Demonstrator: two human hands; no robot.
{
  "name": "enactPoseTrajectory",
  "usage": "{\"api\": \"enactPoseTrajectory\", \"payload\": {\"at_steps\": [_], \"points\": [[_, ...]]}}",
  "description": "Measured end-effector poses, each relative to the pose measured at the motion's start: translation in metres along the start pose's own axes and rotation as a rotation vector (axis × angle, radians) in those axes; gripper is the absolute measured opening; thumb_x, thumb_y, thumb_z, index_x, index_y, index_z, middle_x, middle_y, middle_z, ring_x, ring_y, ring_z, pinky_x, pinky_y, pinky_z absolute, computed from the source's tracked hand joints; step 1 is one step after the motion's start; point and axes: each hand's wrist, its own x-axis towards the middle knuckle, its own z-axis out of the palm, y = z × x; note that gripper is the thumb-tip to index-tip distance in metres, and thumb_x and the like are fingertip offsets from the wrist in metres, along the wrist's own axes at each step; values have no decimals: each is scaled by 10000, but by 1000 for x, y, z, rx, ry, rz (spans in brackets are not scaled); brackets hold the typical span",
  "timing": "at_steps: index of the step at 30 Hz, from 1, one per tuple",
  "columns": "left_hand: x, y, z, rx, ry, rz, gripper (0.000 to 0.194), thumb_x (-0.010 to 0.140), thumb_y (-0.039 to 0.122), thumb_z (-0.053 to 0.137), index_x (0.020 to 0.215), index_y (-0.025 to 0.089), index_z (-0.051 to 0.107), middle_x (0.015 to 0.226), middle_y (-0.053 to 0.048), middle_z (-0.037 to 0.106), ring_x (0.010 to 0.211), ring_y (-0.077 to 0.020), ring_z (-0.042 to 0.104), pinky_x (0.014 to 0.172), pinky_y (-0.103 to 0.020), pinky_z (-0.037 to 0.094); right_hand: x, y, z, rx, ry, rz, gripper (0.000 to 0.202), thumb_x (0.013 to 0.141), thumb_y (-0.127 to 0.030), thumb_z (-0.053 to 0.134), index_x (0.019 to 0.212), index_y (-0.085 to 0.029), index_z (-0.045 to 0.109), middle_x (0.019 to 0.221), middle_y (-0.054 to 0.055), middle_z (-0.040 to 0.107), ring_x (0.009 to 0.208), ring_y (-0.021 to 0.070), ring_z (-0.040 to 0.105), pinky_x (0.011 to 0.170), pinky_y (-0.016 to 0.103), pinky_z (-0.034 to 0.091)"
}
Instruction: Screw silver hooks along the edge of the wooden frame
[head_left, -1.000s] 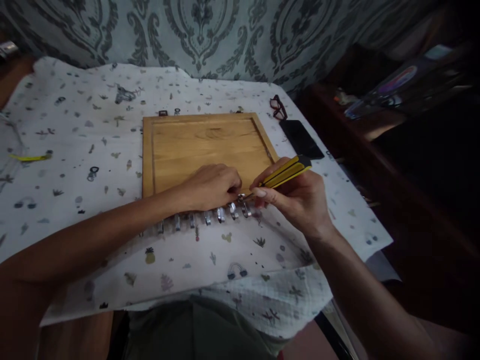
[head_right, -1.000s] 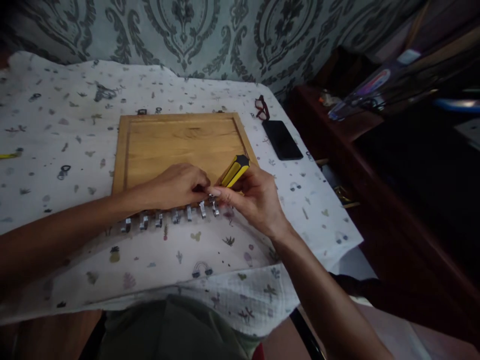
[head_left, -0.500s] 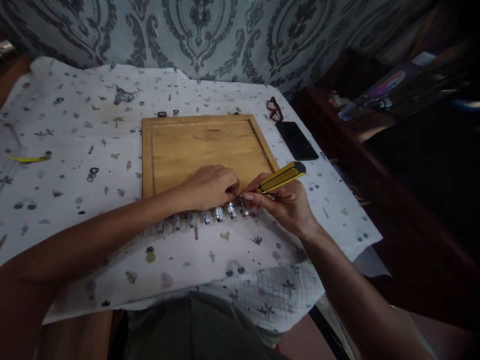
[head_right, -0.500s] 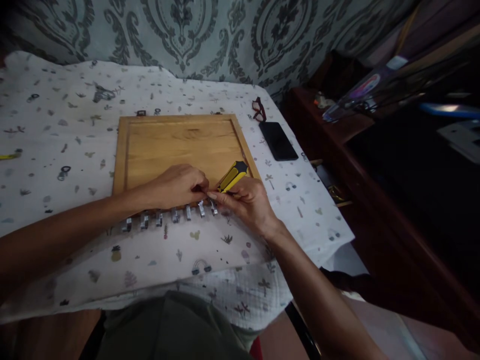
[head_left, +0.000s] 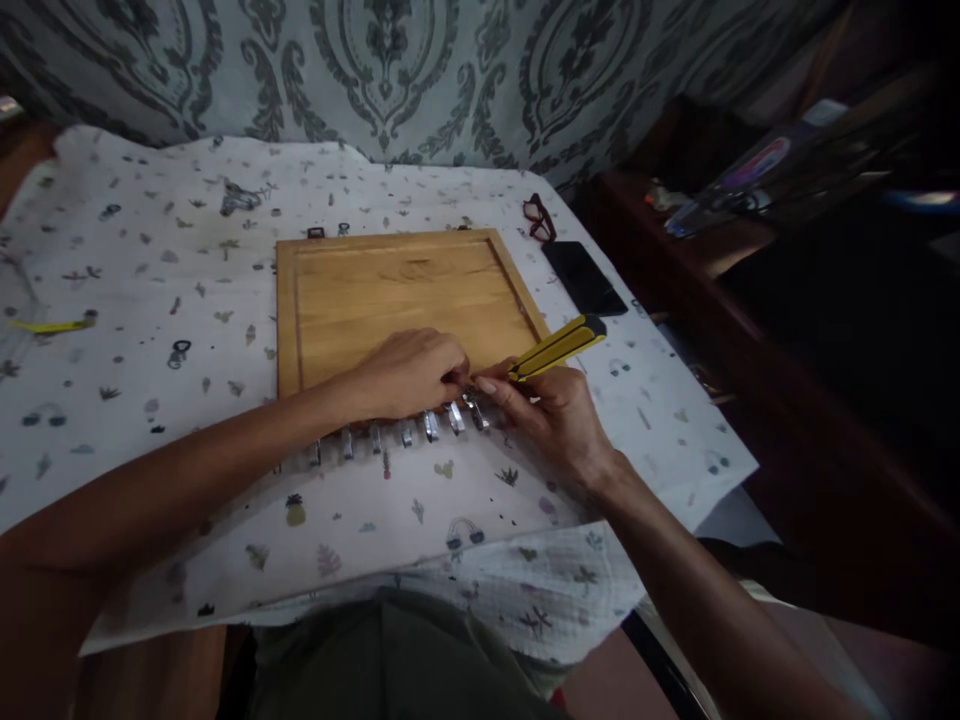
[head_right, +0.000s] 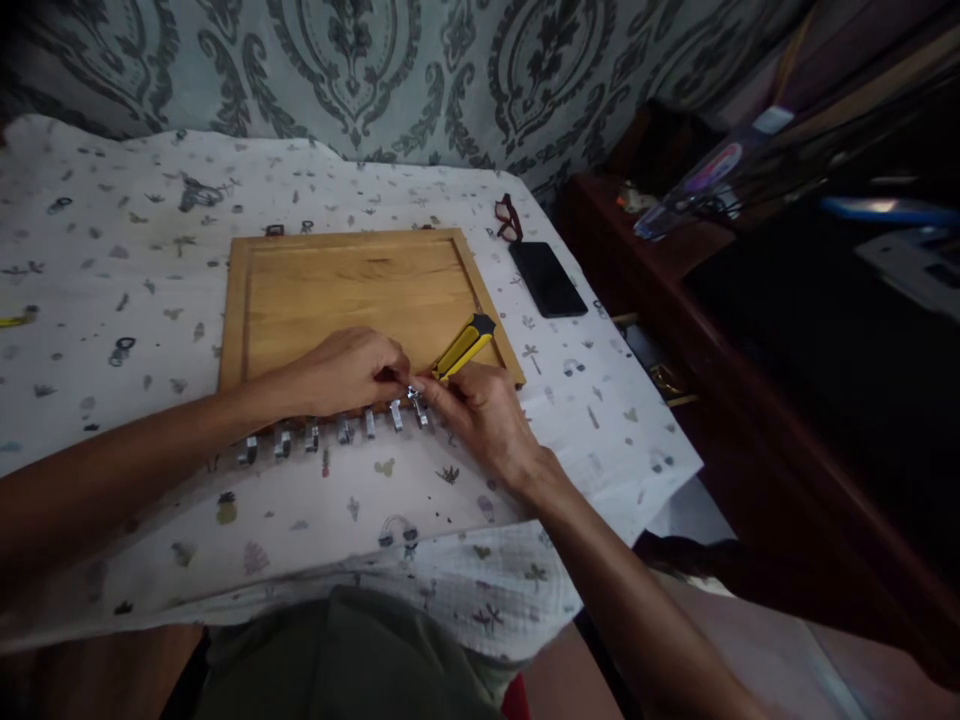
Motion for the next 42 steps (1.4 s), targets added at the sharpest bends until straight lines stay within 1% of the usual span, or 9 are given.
{"api": "enactPoseTrajectory", "payload": {"at_steps": [4,14,23,29,33,35,37,39,42], "points": [[0,-1,1,10,6,2,131,821,154,673,857,190,793,874,-61,777,779,-197,659,665,-289,393,-2,-4,0,-46,9,33,716,938,-765,476,597,-152,621,475,0,511,457,95,445,473,259,312],[-2,3,-3,38,-5,-15,114,822,141,672,845,162,782,807,-62,747,737,-190,648,637,-284,377,-2,-17,1,-125,-5,80,756,943,-812,374,526,-196,508,460,26,533,444,105,470,485,276,278],[-1,5,-6,11,-36,-53,146,862,198,661,905,173,799,746,-46,726,643,-166,602,592,-277,333,0,-22,-1,-154,-87,129,646,1017,-659,427,558,-210,496,454,12,521,442,109,485,501,276,293],[1,1,-11,6,-25,-21,117,851,202,677,882,185,788,744,-22,732,664,-163,629,607,-257,397,2,-25,-2,-202,-86,122,604,1042,-565,439,563,-205,517,467,12,518,449,113,451,502,283,266],[-3,8,-36,-32,138,17,266,993,271,505,995,165,749,937,-61,753,825,-179,666,697,-268,460,2,-25,-2,-229,-73,113,534,1037,-434,491,556,-203,504,491,3,507,464,106,421,516,285,248],[-10,22,-52,-185,328,97,334,1032,376,466,1075,164,719,919,-53,734,783,-163,652,680,-264,469,2,-25,-2,-228,-74,111,483,1022,-384,517,576,-199,519,507,-6,497,475,104,394,530,286,247],[-18,41,-65,-292,414,206,344,1024,441,509,1171,187,688,1022,-49,727,870,-156,663,723,-250,494,2,-24,-2,-217,-78,106,446,1017,-369,521,607,-195,548,530,-6,504,494,108,396,549,287,255],[-24,58,-71,-238,435,248,332,982,415,609,1225,196,665,1036,-38,719,909,-161,661,761,-258,506,2,-23,-2,-199,-83,97,430,1024,-373,505,641,-193,582,563,3,530,524,117,431,569,288,271],[-27,72,-68,-49,422,251,232,935,283,690,1152,200,686,1090,-38,717,939,-179,665,812,-297,510,2,-22,-2,-176,-86,78,429,1032,-386,477,670,-193,604,622,19,568,582,131,486,596,288,300]]}}
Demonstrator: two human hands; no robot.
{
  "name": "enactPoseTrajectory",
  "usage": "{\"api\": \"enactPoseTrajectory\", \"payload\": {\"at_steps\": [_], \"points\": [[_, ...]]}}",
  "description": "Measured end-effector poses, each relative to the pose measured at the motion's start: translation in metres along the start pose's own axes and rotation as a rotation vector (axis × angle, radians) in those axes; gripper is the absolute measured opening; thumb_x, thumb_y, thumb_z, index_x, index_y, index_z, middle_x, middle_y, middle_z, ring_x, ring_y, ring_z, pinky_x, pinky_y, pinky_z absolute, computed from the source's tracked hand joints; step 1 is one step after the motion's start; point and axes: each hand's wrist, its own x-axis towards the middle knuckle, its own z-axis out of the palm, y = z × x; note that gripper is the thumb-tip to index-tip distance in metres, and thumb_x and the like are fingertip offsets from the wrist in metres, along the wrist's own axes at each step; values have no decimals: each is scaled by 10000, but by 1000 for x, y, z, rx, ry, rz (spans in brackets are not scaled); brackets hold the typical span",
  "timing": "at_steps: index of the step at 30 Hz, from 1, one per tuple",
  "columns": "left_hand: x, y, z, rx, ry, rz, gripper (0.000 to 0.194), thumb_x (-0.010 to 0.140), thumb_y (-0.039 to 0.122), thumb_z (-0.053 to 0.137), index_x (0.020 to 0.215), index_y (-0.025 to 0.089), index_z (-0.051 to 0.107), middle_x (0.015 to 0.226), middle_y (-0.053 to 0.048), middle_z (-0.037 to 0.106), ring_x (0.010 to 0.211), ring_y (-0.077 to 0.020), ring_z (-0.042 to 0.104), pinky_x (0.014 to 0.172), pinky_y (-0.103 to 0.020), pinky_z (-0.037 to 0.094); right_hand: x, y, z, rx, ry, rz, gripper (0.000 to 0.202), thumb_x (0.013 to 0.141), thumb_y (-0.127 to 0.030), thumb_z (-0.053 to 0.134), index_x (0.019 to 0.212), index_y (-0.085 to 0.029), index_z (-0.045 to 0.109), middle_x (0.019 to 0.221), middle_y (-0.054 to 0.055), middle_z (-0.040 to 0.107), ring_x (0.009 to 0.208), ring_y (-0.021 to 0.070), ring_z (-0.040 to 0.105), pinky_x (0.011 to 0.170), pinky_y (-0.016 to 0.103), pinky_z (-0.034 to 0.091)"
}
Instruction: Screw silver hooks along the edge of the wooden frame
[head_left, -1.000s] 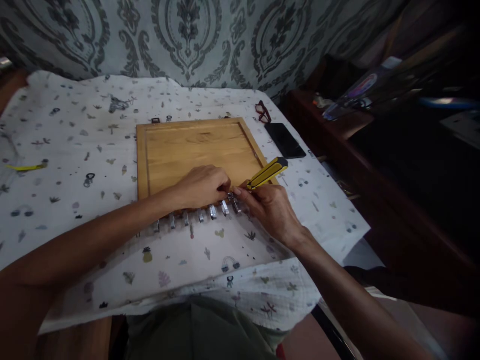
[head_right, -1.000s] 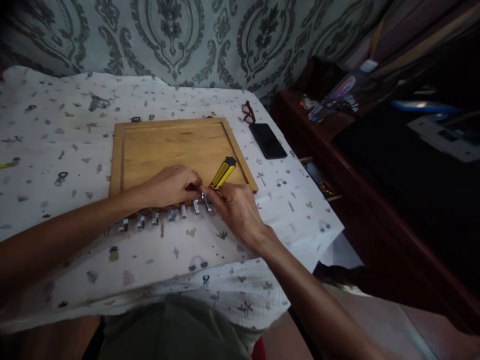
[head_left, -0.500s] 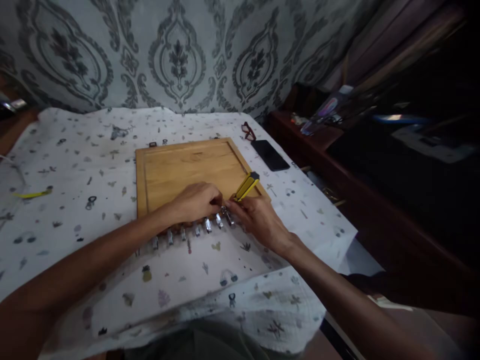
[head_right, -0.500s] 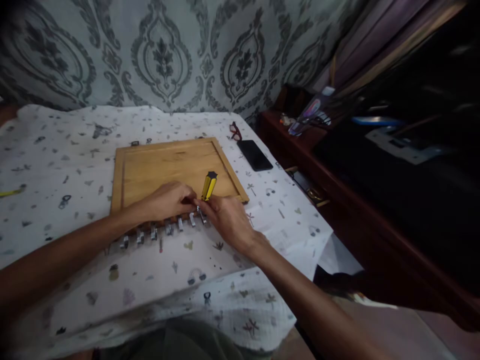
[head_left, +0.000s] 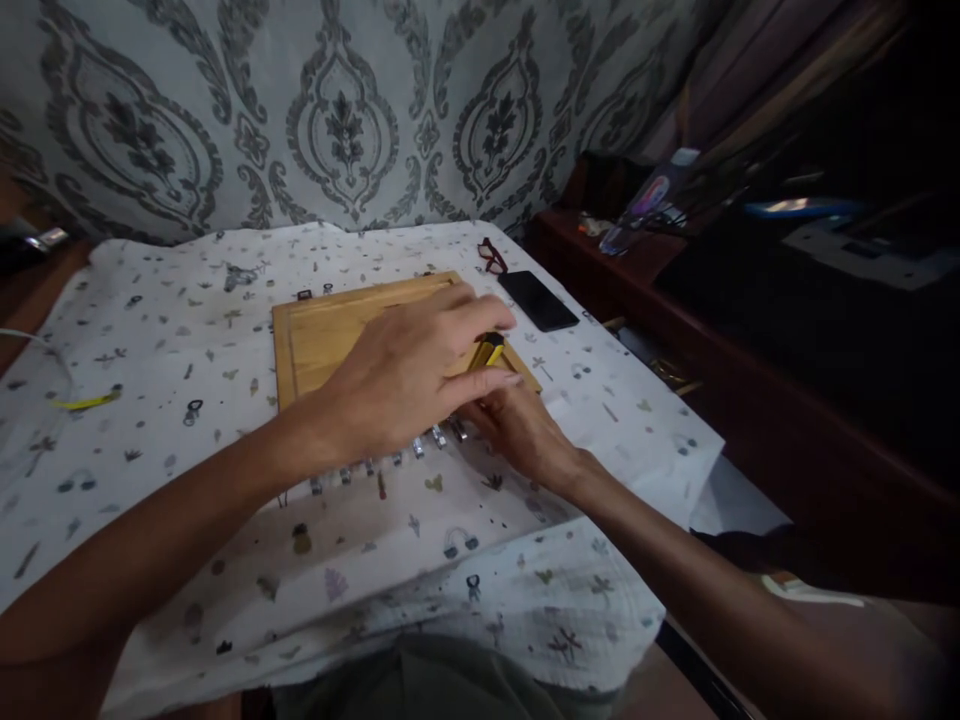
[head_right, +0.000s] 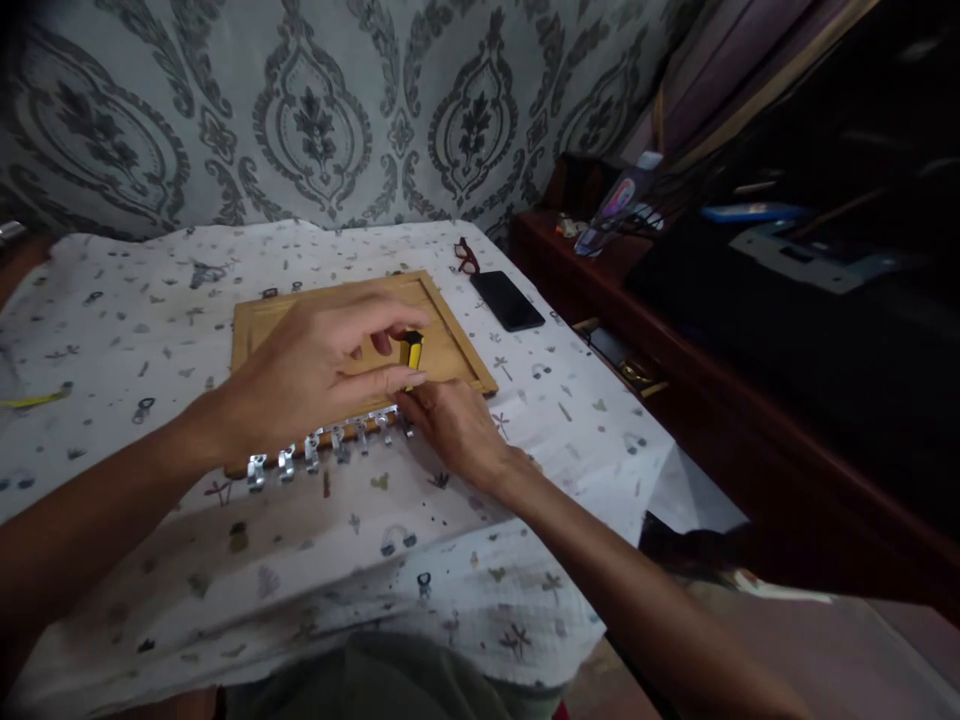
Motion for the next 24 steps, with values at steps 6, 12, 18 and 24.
{"api": "enactPoseTrajectory", "payload": {"at_steps": [6,12,18,24], "points": [[0,0,12,113,6,-34,93,944,174,642,1006,218,695,939,6,734,817,-161,667,727,-292,498,0,2,2,4,7,-8,439,1025,-399,488,646,-192,570,556,-7,507,522,114,408,580,299,277],[-3,0,18,148,84,18,100,935,120,635,944,193,702,916,-7,729,825,-168,687,692,-289,504,-4,14,-6,114,-90,-56,295,953,-471,667,946,-180,712,814,54,760,650,165,634,613,293,409],[-5,1,16,206,107,67,103,941,144,641,878,204,696,867,0,719,772,-155,688,678,-273,516,-6,31,-10,152,-189,-150,351,857,-364,811,1127,-163,709,1033,82,763,879,207,690,770,339,516],[-6,4,14,235,154,105,135,925,111,621,846,210,668,868,1,736,719,-139,670,657,-268,520,-4,41,-5,178,-215,-291,322,905,-335,760,1187,-189,704,1213,106,690,1009,223,672,833,350,537]]}}
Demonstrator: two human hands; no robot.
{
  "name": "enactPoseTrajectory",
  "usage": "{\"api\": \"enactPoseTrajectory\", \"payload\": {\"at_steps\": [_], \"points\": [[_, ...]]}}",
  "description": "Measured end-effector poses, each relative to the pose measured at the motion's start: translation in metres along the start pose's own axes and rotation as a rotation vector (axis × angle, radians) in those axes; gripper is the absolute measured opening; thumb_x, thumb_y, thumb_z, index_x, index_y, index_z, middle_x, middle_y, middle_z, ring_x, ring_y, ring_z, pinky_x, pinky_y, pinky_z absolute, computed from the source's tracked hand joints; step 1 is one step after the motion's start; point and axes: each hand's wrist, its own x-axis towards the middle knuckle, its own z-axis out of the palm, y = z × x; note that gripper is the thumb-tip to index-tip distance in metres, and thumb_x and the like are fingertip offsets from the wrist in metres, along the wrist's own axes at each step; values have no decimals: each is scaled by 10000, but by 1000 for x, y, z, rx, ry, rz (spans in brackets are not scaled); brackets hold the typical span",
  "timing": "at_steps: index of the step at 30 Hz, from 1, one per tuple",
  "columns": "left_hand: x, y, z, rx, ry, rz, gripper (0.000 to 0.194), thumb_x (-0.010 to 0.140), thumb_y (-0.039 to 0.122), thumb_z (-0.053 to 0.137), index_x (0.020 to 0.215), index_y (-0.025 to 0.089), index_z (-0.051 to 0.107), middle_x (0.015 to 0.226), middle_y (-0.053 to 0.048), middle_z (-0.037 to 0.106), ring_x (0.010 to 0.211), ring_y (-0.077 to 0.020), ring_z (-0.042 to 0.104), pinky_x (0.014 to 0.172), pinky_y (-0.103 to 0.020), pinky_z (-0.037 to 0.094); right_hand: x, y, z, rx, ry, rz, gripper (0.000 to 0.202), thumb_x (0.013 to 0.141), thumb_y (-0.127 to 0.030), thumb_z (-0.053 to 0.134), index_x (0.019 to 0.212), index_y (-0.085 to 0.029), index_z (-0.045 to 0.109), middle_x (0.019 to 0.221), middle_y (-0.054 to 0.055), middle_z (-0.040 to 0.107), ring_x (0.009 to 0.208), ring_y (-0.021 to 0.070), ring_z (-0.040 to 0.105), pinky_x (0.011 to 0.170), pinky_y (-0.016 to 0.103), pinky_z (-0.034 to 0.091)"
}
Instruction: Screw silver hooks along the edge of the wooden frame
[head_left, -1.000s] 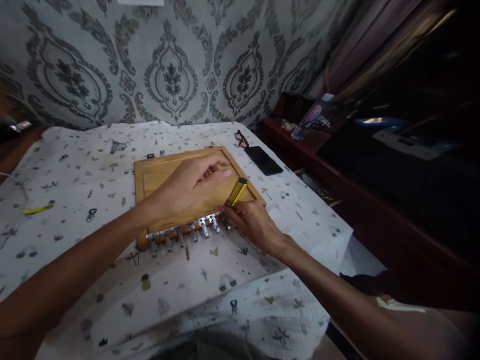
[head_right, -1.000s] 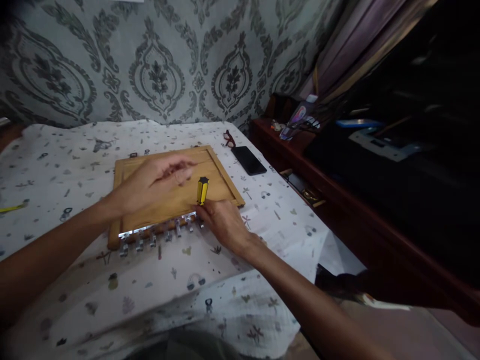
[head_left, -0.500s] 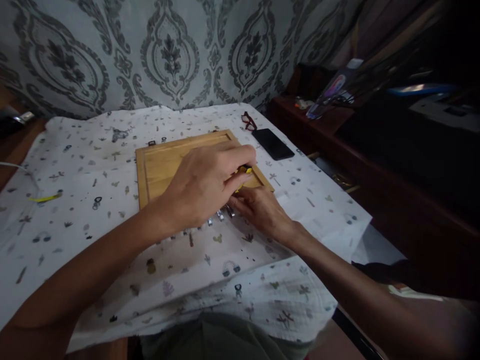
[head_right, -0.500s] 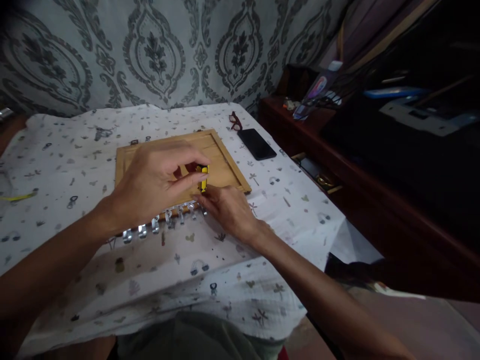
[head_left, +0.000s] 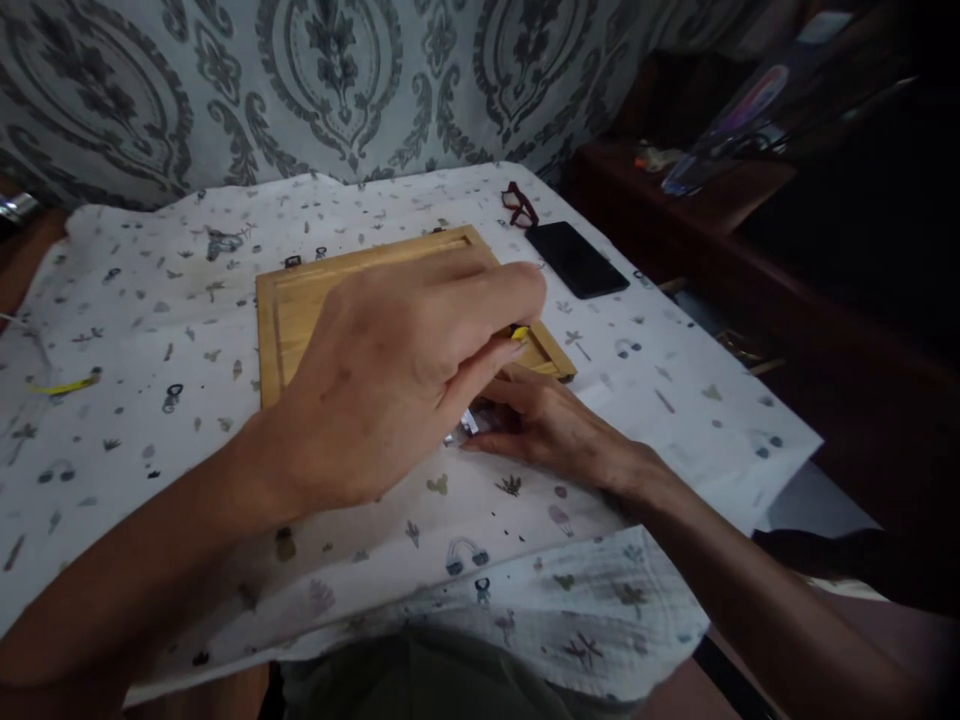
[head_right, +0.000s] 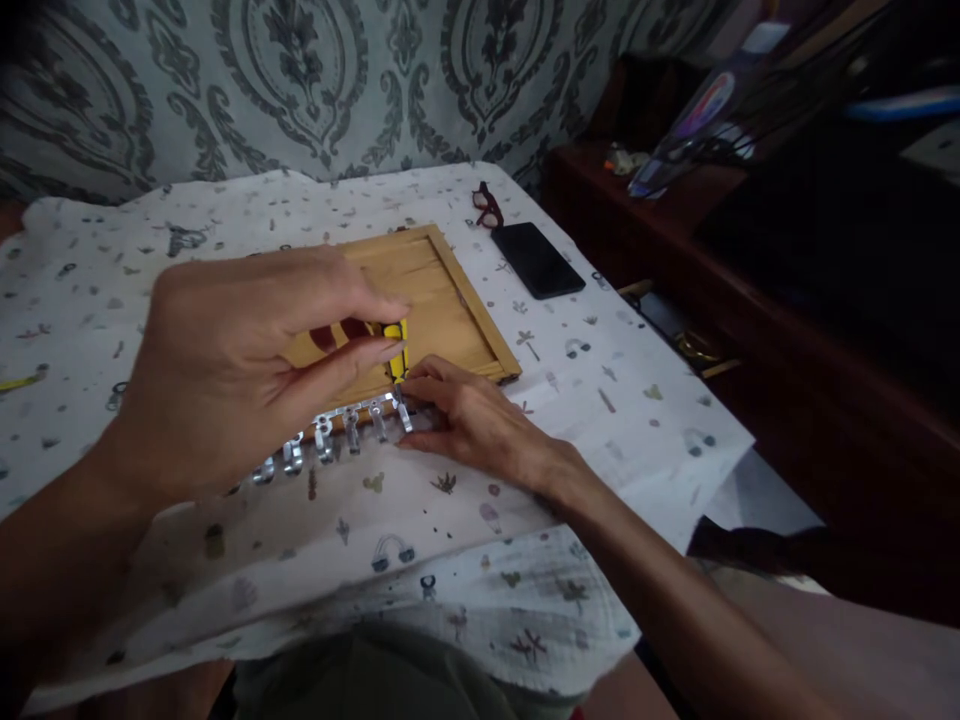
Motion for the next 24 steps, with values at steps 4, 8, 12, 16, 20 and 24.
{"api": "enactPoseTrajectory", "payload": {"at_steps": [4,8,12,16,20,24], "points": [[1,0,1,11,19,5,158,917,103,612,808,212,648,852,11,738,700,-123,667,633,-257,511,0,4,0,51,-10,1,328,913,-355,749,1187,-181,700,1149,96,693,1041,231,667,880,357,530],[0,0,2,16,41,33,136,905,96,613,823,195,655,833,9,727,683,-117,654,606,-259,482,3,2,-1,76,-25,55,309,882,-335,777,1151,-203,700,1124,74,698,1004,224,660,870,358,517],[-1,0,2,19,40,26,145,913,101,592,819,195,649,829,2,722,670,-117,644,599,-253,463,9,-5,-6,47,-97,113,224,865,-263,780,1057,-189,692,993,46,685,866,194,623,759,323,482],[-1,-2,2,-22,20,-17,115,929,158,628,836,225,637,825,0,701,699,-145,650,631,-265,464,14,-9,-10,-25,-133,128,191,881,-254,763,1021,-166,668,961,56,666,838,189,581,714,313,434],[-1,-4,4,-71,10,-11,86,940,209,649,857,232,654,862,-17,707,741,-172,659,665,-295,493,15,-9,-10,-76,-111,112,208,848,-248,792,944,-164,627,946,48,631,815,176,548,692,309,397],[0,-2,3,-40,3,-10,104,949,174,633,858,213,668,887,1,736,741,-147,665,691,-287,519,17,-9,-10,-77,-100,125,255,807,-241,813,830,-197,563,800,-1,551,717,154,460,645,308,353]]}}
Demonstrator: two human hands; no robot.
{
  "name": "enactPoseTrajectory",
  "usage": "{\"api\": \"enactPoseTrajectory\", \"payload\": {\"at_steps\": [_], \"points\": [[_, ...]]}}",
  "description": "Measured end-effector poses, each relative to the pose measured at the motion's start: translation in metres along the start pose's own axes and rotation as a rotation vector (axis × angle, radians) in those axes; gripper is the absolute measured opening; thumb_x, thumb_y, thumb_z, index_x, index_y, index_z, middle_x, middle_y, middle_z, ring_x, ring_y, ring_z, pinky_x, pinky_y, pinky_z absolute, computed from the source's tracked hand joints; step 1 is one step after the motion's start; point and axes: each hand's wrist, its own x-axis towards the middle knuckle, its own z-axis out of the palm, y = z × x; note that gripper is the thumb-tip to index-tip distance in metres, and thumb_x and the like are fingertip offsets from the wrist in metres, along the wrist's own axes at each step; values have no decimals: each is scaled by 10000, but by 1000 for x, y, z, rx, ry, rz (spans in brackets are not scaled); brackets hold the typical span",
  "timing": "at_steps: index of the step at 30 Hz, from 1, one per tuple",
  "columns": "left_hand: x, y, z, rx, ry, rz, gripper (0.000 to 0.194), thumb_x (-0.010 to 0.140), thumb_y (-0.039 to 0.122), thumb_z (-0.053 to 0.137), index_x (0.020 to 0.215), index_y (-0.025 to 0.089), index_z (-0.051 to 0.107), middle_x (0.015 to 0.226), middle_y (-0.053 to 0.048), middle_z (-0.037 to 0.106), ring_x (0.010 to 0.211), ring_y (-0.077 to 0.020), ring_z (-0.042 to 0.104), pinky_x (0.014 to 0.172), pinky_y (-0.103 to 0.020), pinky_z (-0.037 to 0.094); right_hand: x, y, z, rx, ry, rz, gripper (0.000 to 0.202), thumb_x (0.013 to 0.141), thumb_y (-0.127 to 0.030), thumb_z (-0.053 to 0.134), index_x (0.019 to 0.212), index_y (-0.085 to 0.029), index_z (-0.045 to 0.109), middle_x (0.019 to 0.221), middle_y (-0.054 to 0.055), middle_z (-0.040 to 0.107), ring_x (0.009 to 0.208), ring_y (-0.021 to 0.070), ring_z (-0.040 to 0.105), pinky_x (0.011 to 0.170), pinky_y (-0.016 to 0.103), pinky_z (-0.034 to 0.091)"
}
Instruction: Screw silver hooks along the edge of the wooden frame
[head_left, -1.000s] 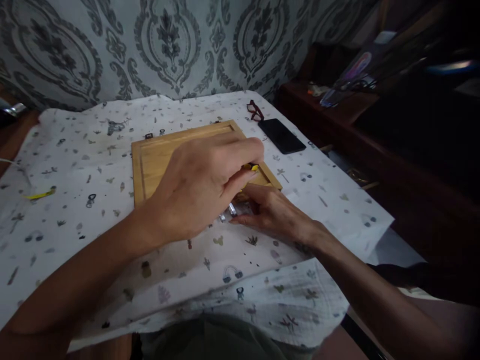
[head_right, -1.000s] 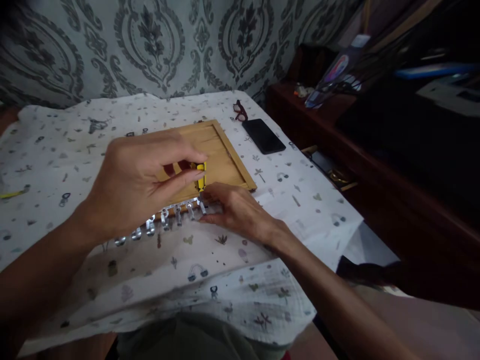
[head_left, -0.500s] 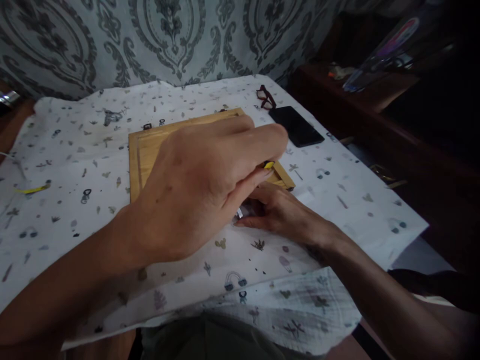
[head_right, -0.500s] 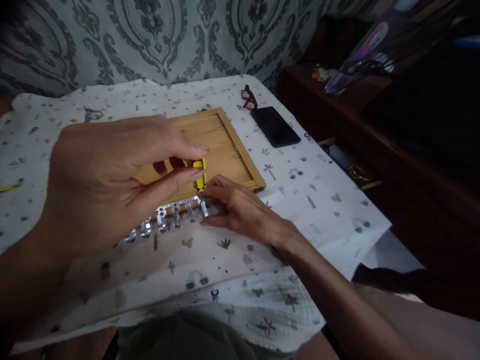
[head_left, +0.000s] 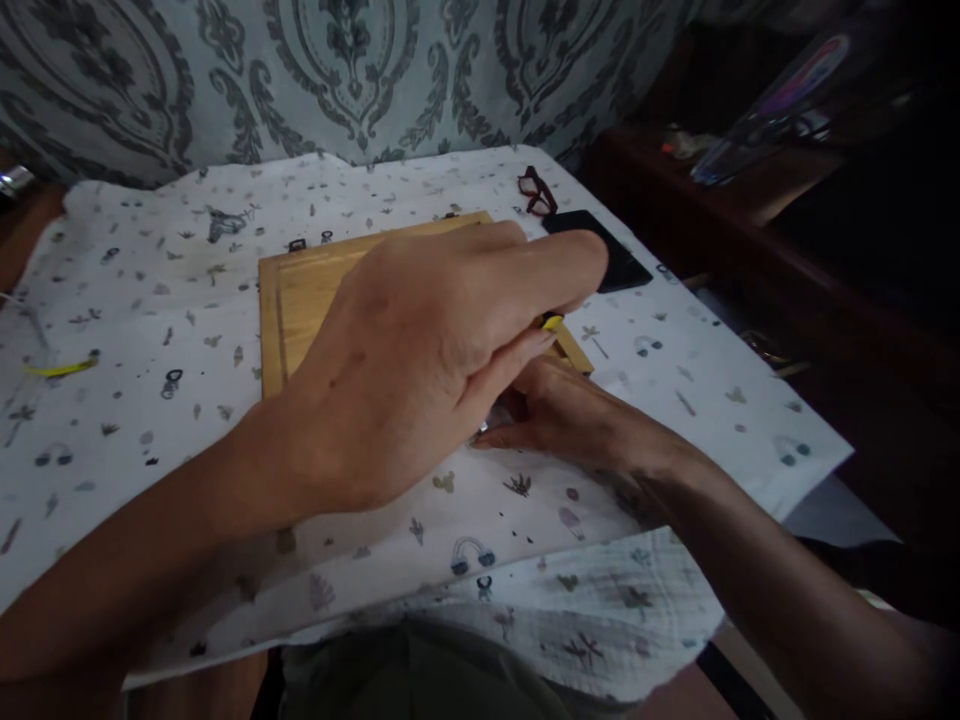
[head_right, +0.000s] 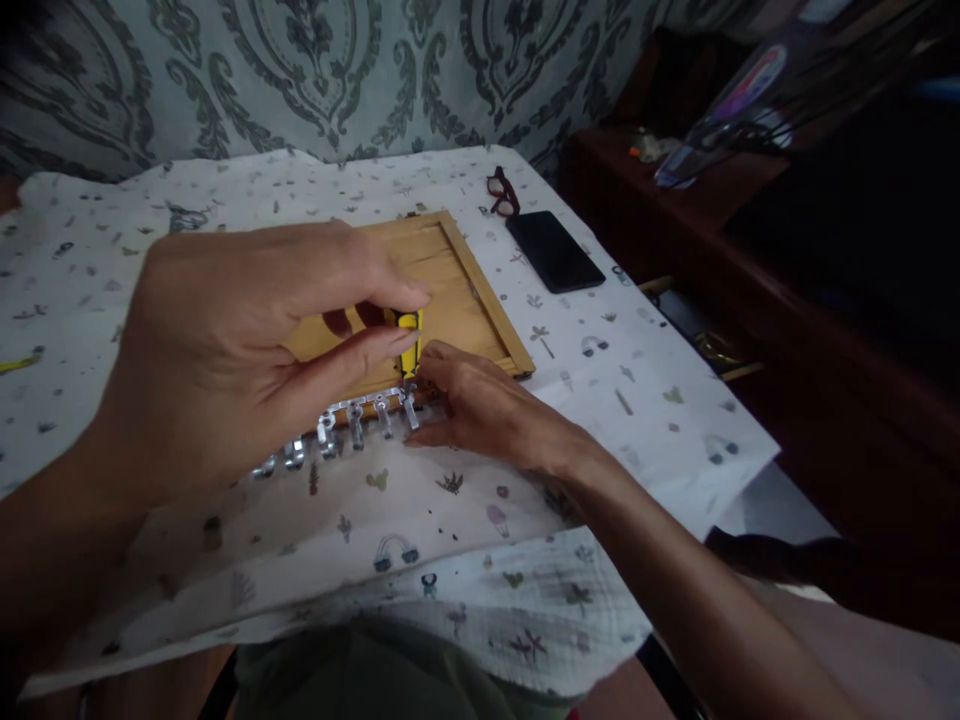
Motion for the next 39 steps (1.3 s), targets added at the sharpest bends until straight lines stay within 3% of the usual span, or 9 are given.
{"api": "enactPoseTrajectory", "payload": {"at_steps": [9,14,17,20,25,29,34,39], "points": [[1,-1,-1,-44,-33,-14,81,935,152,645,877,208,644,941,5,735,781,-142,695,739,-268,563,3,0,-2,38,5,13,299,762,-240,832,878,-211,558,737,-32,516,660,137,406,603,305,341],[1,-1,5,-36,-17,-36,69,929,222,695,910,213,629,892,10,699,794,-160,686,745,-294,566,2,-1,-1,75,1,4,344,758,-219,829,770,-230,485,735,-26,554,645,130,442,585,301,366],[1,-3,8,-50,27,5,105,899,105,657,887,197,609,844,7,675,782,-154,670,737,-291,549,3,1,-1,78,2,1,343,749,-250,833,776,-232,491,734,-28,560,657,137,465,589,301,371],[2,-5,9,-85,59,92,112,878,100,628,871,202,584,805,10,659,752,-148,657,692,-283,523,3,4,-1,70,-5,14,315,749,-296,825,801,-229,521,705,-39,523,649,138,453,586,296,356],[3,-10,7,-188,-7,5,101,923,191,630,847,227,575,803,33,615,769,-157,669,753,-302,534,4,5,-3,111,-52,30,327,745,-328,808,773,-228,498,685,-47,485,642,133,445,594,290,353],[6,-18,8,-245,16,88,120,891,174,678,825,204,582,774,14,593,754,-179,655,698,-309,508,5,3,-4,123,-53,60,351,730,-345,819,775,-225,492,678,-52,463,638,133,436,603,291,354],[6,-25,13,-227,78,249,122,865,52,657,870,160,600,788,6,620,721,-128,600,668,-280,480,4,5,-3,133,-39,71,350,721,-353,830,800,-227,514,690,-46,483,650,140,439,615,296,358],[6,-22,16,-202,118,226,104,877,85,672,917,176,643,825,7,653,745,-142,634,657,-296,514,4,7,-3,141,-47,67,314,728,-298,841,874,-211,576,749,-26,539,682,147,465,634,307,367]]}}
